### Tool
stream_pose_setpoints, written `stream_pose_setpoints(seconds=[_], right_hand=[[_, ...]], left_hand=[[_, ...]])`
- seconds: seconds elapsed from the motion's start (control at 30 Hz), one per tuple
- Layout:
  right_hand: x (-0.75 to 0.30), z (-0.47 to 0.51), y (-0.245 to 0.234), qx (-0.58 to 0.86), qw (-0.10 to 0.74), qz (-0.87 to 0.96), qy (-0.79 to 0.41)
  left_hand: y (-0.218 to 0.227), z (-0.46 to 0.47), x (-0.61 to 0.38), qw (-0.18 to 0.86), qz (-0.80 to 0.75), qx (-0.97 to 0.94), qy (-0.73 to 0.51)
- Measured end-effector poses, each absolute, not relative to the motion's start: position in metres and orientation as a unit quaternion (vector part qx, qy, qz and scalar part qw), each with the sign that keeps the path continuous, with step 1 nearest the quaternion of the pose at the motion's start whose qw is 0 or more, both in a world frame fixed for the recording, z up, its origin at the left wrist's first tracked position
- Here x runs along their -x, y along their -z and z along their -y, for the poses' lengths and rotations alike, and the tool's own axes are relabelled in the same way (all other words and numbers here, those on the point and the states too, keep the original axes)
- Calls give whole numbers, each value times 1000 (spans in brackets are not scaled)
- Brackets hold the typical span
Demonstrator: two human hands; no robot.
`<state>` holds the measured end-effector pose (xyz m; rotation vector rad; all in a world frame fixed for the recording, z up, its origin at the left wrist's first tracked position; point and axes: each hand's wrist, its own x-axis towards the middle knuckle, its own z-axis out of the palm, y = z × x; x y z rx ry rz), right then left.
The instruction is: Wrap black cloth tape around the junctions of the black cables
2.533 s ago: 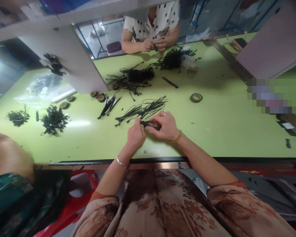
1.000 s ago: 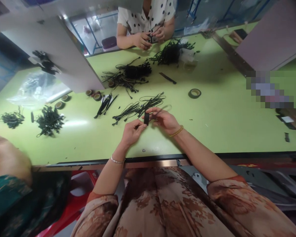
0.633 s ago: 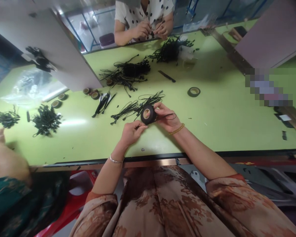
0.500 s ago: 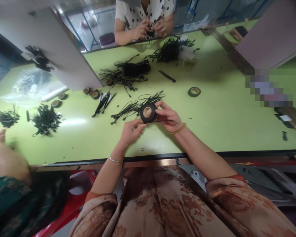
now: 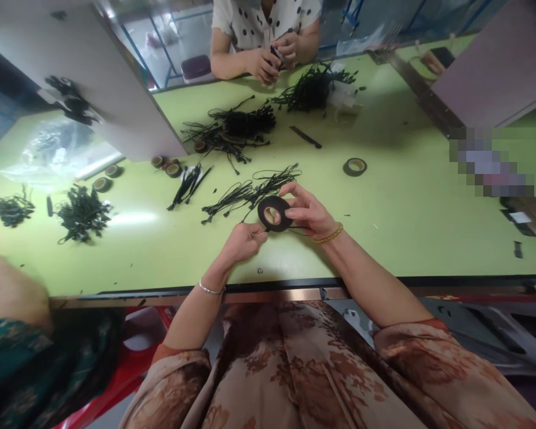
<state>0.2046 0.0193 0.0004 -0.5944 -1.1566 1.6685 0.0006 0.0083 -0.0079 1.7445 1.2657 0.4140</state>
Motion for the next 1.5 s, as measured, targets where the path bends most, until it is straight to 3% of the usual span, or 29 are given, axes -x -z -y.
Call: stream_pose_setpoints(seconds=[0.13, 0.3, 0.4, 0.63, 0.8, 1.07, 1.5], right_hand=[[-209, -15, -9, 277, 445, 645, -556], [-212, -14, -13, 355, 373, 816, -261], [-214, -17, -10, 376, 330, 844, -195], [-206, -20, 1, 423, 264, 855, -145], [-196, -19, 7, 440, 255, 848, -152], [-185, -16, 11, 443, 375, 722, -377], [-174, -9, 14, 460, 433, 711, -308]], left_hand=[[12, -9, -2, 473, -553, -653, -209], [19, -12, -2, 530, -551, -579, -283], [18, -15, 1, 601, -515, -520, -321], [6, -18, 12, 708, -438, -473, -288], [8, -19, 13, 721, -406, -480, -293], [16, -21, 6, 652, -401, -526, -371], [13, -13, 2, 465, -467, -641, -393]])
